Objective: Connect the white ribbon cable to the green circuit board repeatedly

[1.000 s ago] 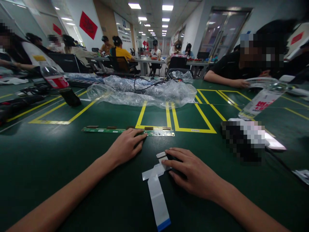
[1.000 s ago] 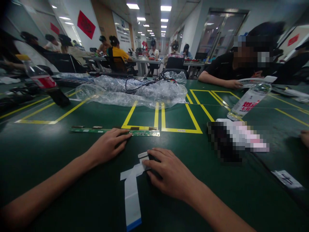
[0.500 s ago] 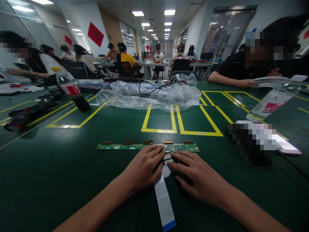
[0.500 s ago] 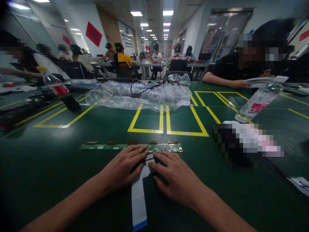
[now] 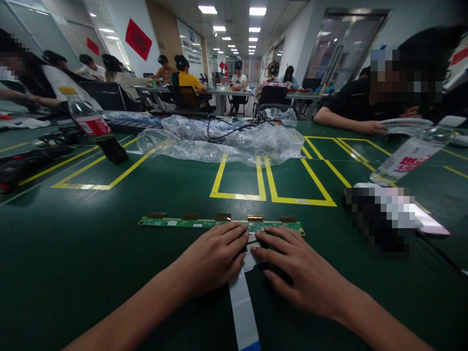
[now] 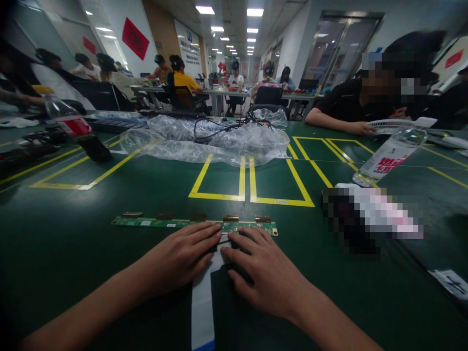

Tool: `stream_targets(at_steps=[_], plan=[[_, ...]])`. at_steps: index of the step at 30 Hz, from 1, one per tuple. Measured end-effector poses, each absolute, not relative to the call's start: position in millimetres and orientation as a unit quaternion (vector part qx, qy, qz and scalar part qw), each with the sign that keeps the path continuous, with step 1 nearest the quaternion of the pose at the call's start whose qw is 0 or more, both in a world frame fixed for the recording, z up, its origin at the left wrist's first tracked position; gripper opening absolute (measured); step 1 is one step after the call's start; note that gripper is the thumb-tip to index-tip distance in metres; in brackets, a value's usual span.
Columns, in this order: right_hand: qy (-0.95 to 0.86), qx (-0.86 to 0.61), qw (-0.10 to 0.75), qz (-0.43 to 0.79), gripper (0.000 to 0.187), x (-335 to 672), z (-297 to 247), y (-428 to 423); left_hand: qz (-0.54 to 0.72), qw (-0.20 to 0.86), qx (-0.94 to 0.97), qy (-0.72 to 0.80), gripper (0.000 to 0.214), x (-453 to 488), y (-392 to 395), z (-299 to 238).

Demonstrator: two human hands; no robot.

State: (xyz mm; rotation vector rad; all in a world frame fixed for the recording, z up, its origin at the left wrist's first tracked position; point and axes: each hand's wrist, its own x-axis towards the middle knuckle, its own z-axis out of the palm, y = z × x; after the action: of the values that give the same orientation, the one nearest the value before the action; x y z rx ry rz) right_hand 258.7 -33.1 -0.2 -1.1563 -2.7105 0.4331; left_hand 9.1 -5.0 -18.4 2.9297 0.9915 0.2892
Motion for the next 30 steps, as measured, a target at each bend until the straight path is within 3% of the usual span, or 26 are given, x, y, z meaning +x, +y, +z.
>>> stream_targets(at_steps=[11, 30], plan=[[-0.905, -0.391, 0.074, 0.149, 0.044, 261.0, -3.4, -31.7, 0.105, 0.087, 0.946, 0.295, 0.046, -4.2, -0.5, -12.4], [-0.904, -0.391, 0.102, 0.142, 0.044, 262.1, -5.3, -33.6, 0.115, 0.094, 0.948, 0.282, 0.04, -8.8, 4.3, -16.3]])
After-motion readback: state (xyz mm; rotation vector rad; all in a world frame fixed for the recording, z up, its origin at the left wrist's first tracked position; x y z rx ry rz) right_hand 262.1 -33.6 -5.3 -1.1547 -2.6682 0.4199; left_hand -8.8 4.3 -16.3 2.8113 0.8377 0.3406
